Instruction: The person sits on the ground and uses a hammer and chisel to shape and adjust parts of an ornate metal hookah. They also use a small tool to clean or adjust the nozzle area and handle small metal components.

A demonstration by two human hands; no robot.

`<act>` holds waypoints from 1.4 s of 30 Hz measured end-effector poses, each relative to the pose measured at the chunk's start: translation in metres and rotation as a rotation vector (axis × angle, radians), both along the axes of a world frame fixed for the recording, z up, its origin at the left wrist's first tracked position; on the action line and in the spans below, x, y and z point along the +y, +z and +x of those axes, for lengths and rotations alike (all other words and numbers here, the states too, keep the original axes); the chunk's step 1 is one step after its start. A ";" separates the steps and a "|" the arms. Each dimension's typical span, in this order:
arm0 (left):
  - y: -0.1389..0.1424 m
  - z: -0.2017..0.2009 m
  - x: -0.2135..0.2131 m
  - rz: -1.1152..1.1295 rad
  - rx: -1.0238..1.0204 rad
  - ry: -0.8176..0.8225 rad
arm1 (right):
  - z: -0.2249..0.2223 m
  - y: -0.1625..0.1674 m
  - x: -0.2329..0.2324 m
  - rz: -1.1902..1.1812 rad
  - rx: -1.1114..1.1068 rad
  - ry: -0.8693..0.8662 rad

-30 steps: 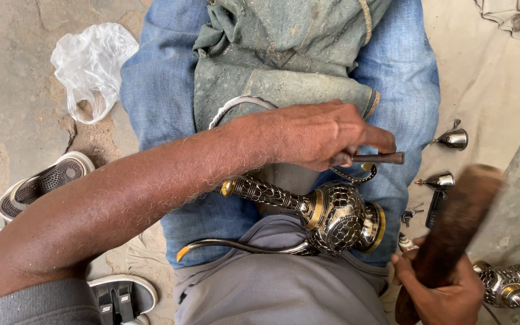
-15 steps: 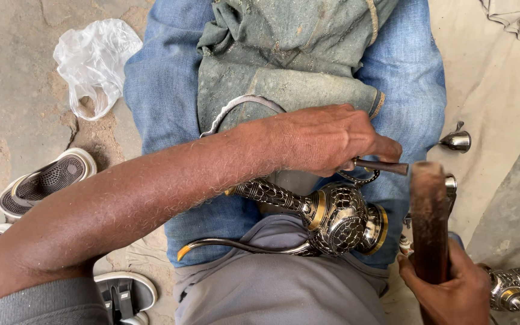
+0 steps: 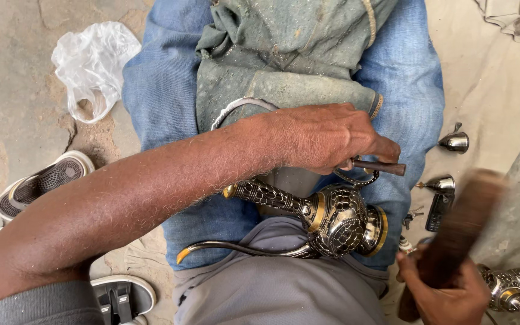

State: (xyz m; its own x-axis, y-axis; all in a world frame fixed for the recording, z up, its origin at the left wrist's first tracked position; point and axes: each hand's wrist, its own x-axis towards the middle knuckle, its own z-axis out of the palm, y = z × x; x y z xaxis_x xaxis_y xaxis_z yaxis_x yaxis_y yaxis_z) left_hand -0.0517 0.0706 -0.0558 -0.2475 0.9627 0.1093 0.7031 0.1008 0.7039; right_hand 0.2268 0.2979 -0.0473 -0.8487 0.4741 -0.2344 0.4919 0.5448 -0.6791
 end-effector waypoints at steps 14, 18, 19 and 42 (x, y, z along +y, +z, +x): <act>0.002 -0.004 -0.004 0.001 -0.033 -0.007 | -0.002 -0.006 0.002 -0.260 0.174 -0.121; -0.002 -0.004 -0.009 0.038 -0.087 -0.048 | 0.003 -0.006 0.011 -0.010 0.106 0.025; -0.002 -0.004 -0.009 0.037 -0.069 -0.046 | 0.002 -0.005 0.013 0.076 0.073 0.085; 0.030 -0.002 -0.023 -0.264 -0.105 -0.025 | 0.006 0.007 -0.014 -0.052 0.013 0.120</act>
